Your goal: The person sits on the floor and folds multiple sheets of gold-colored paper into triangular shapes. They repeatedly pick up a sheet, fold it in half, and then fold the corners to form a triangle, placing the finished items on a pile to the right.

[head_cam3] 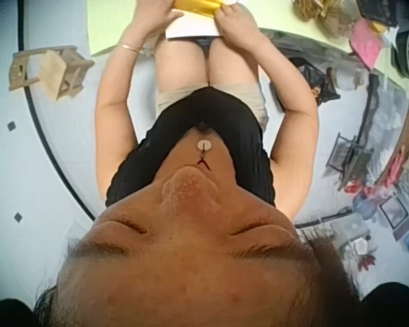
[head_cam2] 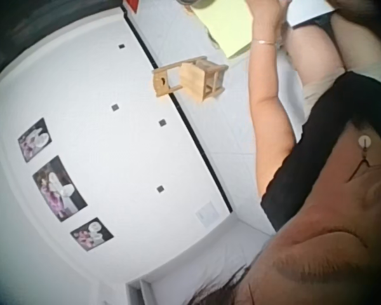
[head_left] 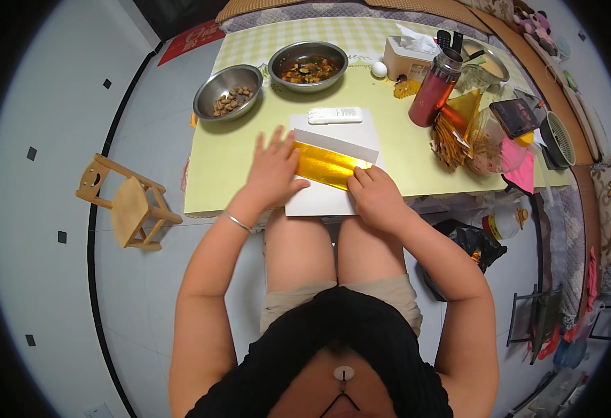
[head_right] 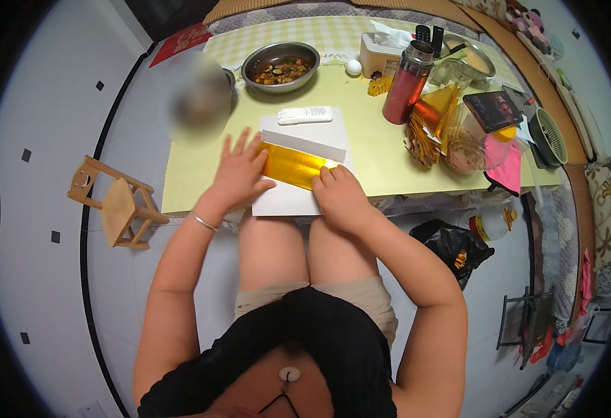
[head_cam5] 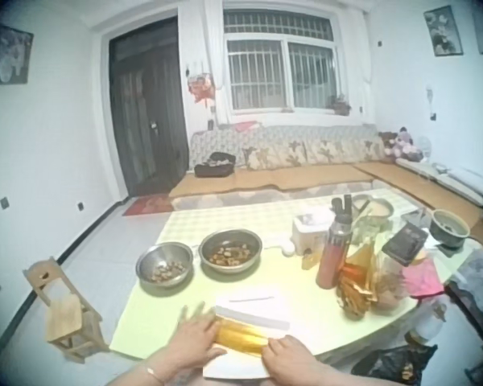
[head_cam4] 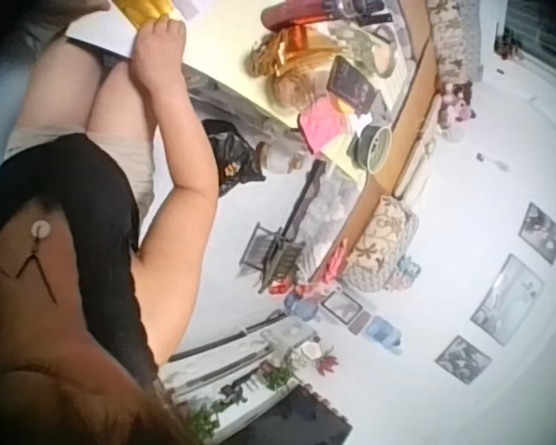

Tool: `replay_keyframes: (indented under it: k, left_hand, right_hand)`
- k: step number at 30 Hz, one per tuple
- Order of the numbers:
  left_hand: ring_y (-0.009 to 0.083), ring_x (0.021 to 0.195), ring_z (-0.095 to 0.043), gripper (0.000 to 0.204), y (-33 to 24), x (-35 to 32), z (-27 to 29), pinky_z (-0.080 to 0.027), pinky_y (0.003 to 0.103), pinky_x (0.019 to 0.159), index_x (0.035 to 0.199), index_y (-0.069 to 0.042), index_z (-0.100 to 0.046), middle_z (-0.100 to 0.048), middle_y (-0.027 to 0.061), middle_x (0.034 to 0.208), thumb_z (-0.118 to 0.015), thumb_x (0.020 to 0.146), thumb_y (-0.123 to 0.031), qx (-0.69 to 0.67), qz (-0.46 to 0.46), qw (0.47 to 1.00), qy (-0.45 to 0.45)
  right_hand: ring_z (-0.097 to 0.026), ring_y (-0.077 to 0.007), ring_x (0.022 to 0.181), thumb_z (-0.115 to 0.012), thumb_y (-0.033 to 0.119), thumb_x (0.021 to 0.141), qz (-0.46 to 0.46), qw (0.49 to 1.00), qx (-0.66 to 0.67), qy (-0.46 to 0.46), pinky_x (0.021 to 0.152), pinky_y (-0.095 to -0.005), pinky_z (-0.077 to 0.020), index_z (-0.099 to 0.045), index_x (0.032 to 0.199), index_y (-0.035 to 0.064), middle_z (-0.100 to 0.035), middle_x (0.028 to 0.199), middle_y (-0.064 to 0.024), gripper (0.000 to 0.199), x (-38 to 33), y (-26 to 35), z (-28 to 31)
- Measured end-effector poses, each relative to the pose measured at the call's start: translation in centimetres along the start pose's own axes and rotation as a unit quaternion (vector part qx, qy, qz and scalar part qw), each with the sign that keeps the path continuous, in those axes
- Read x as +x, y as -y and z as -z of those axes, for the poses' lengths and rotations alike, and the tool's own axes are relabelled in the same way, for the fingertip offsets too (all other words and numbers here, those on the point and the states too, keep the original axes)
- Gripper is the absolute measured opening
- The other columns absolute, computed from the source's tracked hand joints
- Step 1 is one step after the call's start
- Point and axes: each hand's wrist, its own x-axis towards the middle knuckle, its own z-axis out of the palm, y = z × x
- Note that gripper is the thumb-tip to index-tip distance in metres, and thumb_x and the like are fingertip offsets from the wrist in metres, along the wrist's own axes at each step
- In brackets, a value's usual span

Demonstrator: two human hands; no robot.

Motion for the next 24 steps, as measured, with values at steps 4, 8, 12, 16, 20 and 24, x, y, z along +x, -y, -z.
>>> replay_keyframes:
  k: [4, 8, 12, 16, 20, 24]
  left_hand:
    - [0.0358, 0.094, -0.059, 0.020, -4.8, 1.0, -3.0, -0.050, 0.046, 0.083, 0.089, -0.005, -0.066, -0.063, 0.0142, 0.097, -0.075, 0.074, -0.015, -0.221, -0.083, 0.962, -0.140]
    - [0.0345, 0.086, -0.060, 0.016, -8.1, 1.4, -4.0, -0.050, 0.043, 0.076, 0.084, -0.002, -0.066, -0.062, 0.0150, 0.091, -0.076, 0.078, -0.013, -0.306, 0.013, 0.930, -0.202]
    - [0.0325, 0.076, -0.059, 0.020, -8.5, 2.3, -5.7, -0.048, 0.042, 0.068, 0.070, 0.000, -0.063, -0.059, 0.0152, 0.083, -0.078, 0.078, -0.011, -0.339, 0.142, 0.897, -0.246]
    - [0.0338, 0.080, -0.058, 0.021, -8.9, 2.7, -5.4, -0.048, 0.044, 0.072, 0.068, -0.001, -0.061, -0.058, 0.0158, 0.082, -0.077, 0.077, -0.010, -0.328, 0.184, 0.899, -0.224]
    - [0.0369, 0.085, -0.057, 0.017, -9.0, 3.2, -5.2, -0.047, 0.047, 0.077, 0.067, -0.001, -0.063, -0.057, 0.0182, 0.084, -0.076, 0.076, -0.009, -0.305, 0.198, 0.910, -0.198]
    - [0.0353, 0.080, -0.057, 0.023, -8.9, 3.3, -5.6, -0.047, 0.045, 0.072, 0.065, -0.002, -0.058, -0.056, 0.0164, 0.080, -0.076, 0.076, -0.008, -0.264, 0.181, 0.920, -0.224]
  right_hand:
    - [-0.063, -0.0362, 0.089, -0.065, 0.008, 0.079, -0.022, 0.999, 0.044, 0.019, 0.085, -0.0448, -0.0527, -0.065, 0.094, 0.0011, -0.067, 0.097, -0.0159, 0.017, 0.6, -1.0, -0.9]
    - [-0.065, -0.0344, 0.089, -0.068, 0.021, 0.085, -0.148, 0.975, 0.168, 0.011, 0.079, -0.0433, -0.0539, -0.070, 0.088, 0.0066, -0.068, 0.089, -0.0117, 0.015, 1.8, -3.1, -0.3]
    - [-0.065, -0.0302, 0.089, -0.076, 0.025, 0.084, -0.259, 0.920, 0.293, 0.021, 0.078, -0.0408, -0.0527, -0.072, 0.085, 0.0059, -0.068, 0.092, -0.0100, 0.020, 3.1, -4.4, -1.3]
    - [-0.064, -0.0286, 0.089, -0.078, 0.024, 0.083, -0.286, 0.922, 0.261, 0.006, 0.078, -0.0391, -0.0525, -0.072, 0.082, 0.0065, -0.068, 0.093, -0.0092, 0.019, 3.6, -4.1, -2.2]
    - [-0.063, -0.0300, 0.093, -0.078, 0.022, 0.081, -0.287, 0.930, 0.229, -0.002, 0.082, -0.0417, -0.0513, -0.071, 0.089, 0.0054, -0.067, 0.101, -0.0101, 0.019, 3.4, -3.7, -2.7]
    - [-0.057, -0.0365, 0.118, -0.075, 0.018, 0.083, -0.154, 0.976, 0.114, -0.108, 0.102, -0.0462, -0.0452, -0.065, 0.115, 0.0001, -0.062, 0.126, -0.0166, 0.038, 2.7, -2.9, -2.7]
